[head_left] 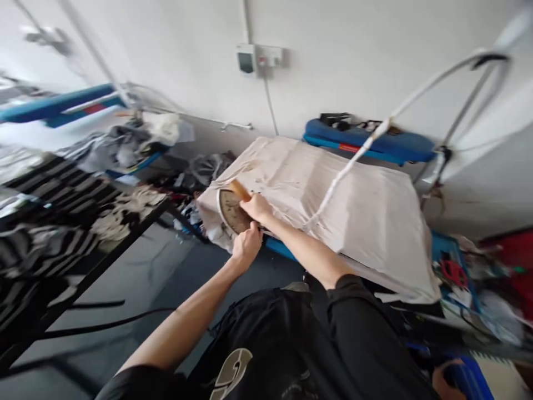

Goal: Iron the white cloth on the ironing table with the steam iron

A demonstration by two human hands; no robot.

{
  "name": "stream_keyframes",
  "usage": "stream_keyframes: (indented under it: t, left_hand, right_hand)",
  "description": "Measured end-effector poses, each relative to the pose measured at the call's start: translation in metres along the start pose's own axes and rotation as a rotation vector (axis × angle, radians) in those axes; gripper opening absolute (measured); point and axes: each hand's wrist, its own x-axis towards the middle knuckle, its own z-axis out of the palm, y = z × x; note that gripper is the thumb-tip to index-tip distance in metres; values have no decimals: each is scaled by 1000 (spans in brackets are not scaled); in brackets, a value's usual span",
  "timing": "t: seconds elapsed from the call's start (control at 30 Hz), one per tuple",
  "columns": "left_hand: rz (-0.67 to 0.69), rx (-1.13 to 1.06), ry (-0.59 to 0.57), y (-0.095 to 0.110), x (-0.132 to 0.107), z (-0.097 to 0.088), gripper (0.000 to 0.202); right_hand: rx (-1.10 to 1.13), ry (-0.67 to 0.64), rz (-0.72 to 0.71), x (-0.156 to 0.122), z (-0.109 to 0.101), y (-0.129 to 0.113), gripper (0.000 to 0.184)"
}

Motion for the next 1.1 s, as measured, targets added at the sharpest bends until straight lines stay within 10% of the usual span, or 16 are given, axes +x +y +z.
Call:
stream_keyframes:
  t: [0.3,0.47,0.6,0.83,1.1]
  left_hand:
    - [84,-173,-3,-15,15,0,29]
    - [120,-324,20,-24,-27,-8,33]
    - [256,-488,-68,-54,-78,18,25]
    - [51,-603,-178,-102,-109,81,27]
    - [10,-687,-113,-97,-112,96,25]
  right_hand:
    - [-217,120,-27,64,48,11,32]
    - [-468,95,-158,67,64,-8,35]
    - [-770,-116,-317,65,83,-29,41]
    - [-1070,-328,-413,64,130,-49,38]
    - [-732,-433,-289,84,152,-47,26]
